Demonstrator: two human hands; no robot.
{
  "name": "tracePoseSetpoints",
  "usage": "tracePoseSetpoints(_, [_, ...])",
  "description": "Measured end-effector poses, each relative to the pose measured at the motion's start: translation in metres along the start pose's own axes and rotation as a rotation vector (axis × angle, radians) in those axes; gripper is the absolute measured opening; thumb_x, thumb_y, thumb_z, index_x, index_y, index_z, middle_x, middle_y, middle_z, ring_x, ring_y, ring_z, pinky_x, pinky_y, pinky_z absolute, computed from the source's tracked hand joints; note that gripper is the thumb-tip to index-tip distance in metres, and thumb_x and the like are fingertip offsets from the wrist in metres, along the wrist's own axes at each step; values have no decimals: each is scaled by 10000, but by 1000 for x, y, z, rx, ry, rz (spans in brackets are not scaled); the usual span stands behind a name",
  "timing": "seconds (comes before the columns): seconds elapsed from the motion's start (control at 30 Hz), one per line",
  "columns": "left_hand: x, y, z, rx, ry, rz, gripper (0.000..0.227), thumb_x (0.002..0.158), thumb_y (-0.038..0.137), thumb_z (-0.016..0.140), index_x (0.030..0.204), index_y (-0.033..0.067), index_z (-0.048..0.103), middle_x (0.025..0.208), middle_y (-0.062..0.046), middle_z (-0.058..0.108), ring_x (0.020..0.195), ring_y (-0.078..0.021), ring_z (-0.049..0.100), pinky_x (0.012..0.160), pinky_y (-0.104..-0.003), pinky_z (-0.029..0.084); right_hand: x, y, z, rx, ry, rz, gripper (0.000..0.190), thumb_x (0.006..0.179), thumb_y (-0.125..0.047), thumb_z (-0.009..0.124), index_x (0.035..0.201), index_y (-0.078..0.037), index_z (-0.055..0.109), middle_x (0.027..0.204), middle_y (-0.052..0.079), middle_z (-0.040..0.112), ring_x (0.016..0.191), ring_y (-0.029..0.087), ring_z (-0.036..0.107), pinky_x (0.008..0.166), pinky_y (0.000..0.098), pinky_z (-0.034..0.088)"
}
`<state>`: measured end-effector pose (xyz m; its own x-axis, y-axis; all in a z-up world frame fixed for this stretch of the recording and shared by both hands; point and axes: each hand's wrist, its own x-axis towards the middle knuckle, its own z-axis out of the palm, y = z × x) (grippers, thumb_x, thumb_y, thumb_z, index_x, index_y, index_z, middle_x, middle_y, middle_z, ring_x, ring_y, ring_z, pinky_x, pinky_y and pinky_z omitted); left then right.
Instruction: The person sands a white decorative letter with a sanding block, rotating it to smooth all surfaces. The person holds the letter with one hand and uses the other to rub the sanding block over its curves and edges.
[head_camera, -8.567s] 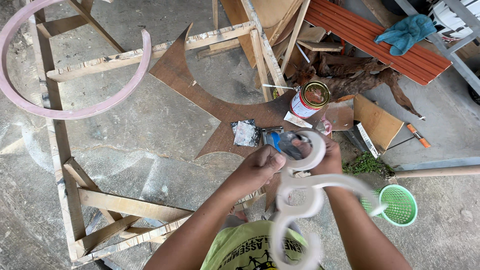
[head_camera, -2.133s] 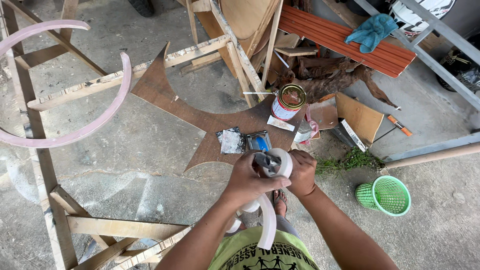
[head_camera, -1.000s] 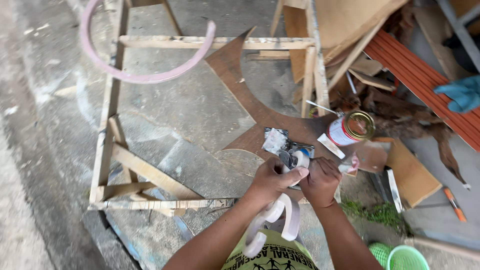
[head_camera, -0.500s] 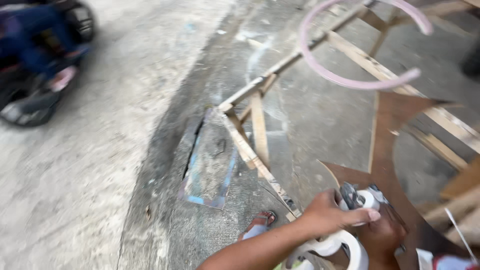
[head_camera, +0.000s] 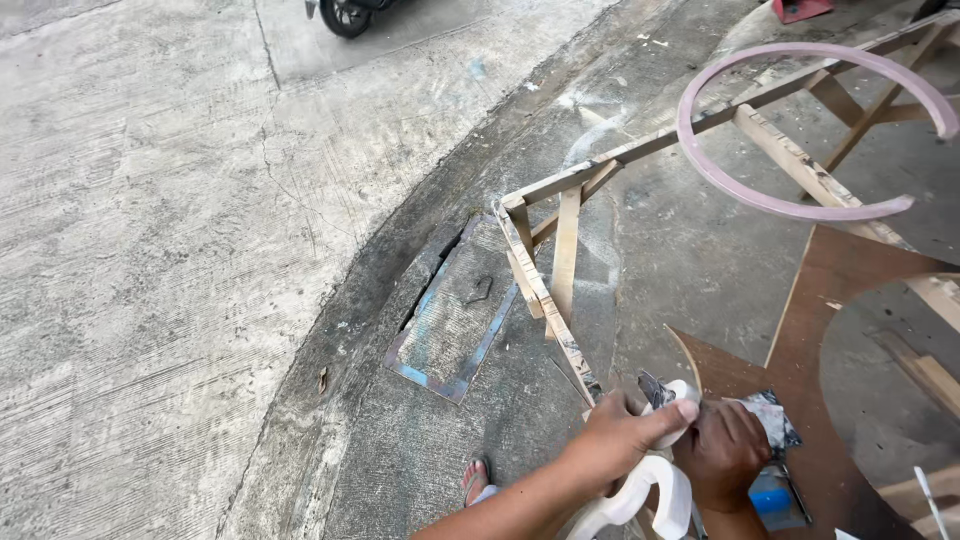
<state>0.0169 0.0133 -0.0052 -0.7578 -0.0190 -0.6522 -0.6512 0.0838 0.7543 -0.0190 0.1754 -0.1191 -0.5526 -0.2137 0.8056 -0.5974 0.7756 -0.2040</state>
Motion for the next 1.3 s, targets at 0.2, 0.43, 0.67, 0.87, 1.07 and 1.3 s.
tracePoseSetpoints(0.2, [-24,5,-12,105,-61,116,463,587,537,791,875,246,575,893,120,625,861,-46,554,770,-247,442,-11,-34,-14,215,-502,1136,499,792,-397,796,1086,-8,692,939,211,779,872,306,744,650,462,495])
tracePoseSetpoints(0.43, [-31,-16,-50,221,-207,300,810,427,556,805,1085,139,581,1029,30,654,955,-75,602,800,-261,494,-87,-41,8,1162,-199,1485,834,639,-99,727,1431,95,550,1382,295,634,1192,421,632,991,551,534])
tracePoseSetpoints(0.67, [-31,-58,-74,-50,-120,63,509,768,593,801,809,212,466,729,61,485,702,-73,434,636,-275,339,-5,-129,-21,-99,-35,140,267,995,-110,532,742,-47,591,654,98,553,561,288,486,562,414,368])
tracePoseSetpoints(0.87, [-56,-60,-120,90,-194,369,737,481,500,853,1060,146,564,966,47,623,899,-57,570,782,-249,492,-8,-175,-11,482,-413,1162,183,883,-201,729,992,-60,767,886,75,783,859,212,725,765,384,574])
tracePoseSetpoints(1.07, [-38,-86,-116,-118,-255,204,538,650,434,866,935,163,499,867,21,543,830,-101,489,729,-270,399,2,-178,-21,210,-239,574,183,907,-203,681,793,-60,696,712,65,678,644,195,588,582,362,454])
tracePoseSetpoints(1.3, [-22,-97,-94,-276,-183,128,510,818,356,885,760,190,406,697,24,468,696,-104,402,654,-273,316,-42,-144,-1,-16,-334,527,166,873,-131,570,710,-123,539,576,80,587,485,328,494,493,452,329])
